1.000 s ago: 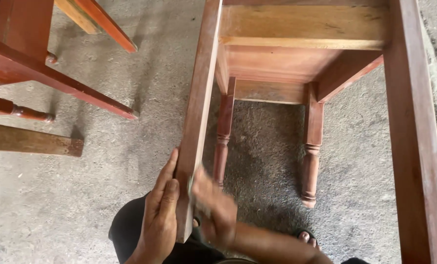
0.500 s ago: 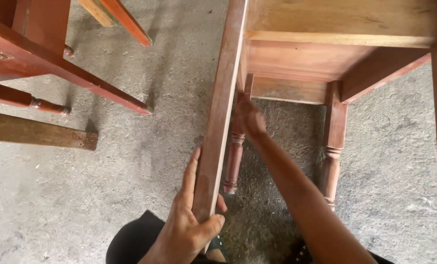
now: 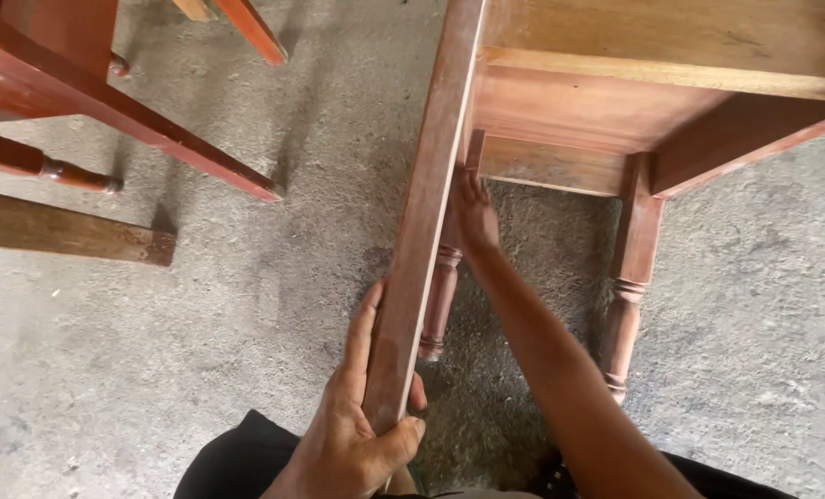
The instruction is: The person sands the legs, seat frame, and backrest of a wooden chair using a sanding block. They work on different sections of the chair, including the vertical legs and the horizontal slats, while the chair is positioned on a concrete floor.
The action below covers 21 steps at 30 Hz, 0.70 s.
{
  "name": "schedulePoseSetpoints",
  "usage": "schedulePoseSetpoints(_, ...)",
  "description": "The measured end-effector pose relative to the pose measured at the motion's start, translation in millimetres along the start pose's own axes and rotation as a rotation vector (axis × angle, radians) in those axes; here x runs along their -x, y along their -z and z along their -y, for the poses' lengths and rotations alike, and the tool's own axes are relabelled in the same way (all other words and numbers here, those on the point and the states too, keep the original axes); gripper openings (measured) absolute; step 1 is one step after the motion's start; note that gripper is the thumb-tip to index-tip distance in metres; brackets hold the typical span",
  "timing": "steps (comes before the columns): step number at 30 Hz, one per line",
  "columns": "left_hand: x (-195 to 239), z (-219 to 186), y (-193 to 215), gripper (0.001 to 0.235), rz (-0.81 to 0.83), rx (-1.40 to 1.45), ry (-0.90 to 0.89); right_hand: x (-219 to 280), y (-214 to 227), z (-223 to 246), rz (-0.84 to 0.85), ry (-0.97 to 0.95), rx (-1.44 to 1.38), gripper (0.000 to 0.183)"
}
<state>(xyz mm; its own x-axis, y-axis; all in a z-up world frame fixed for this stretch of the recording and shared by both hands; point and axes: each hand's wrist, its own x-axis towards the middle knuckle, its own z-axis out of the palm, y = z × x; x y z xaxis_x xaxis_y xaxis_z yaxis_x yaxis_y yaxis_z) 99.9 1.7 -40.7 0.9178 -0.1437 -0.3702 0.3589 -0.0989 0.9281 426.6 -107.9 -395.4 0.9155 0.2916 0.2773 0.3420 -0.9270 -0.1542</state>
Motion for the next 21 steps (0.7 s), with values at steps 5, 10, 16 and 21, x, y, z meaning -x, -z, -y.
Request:
schedulePoseSetpoints(5,-6,1,0,0.122,0.023,0.027,-0.078,96,-64,18,-0.150,0.066,-0.019,0.073)
schedulePoseSetpoints(10,-3,12,4,0.125,0.001,0.002,-0.004,-2,12,4,0.261,0.104,0.423,0.078)
schedulePoseSetpoints(16,-5,8,7,0.125,0.050,0.004,0.042,55,40,39,0.578,-0.017,0.245,0.070)
schedulePoseSetpoints(21,-10,2,4,0.126,0.018,-0.083,-0.004,54,-41,11,-0.026,-0.041,-0.304,0.050)
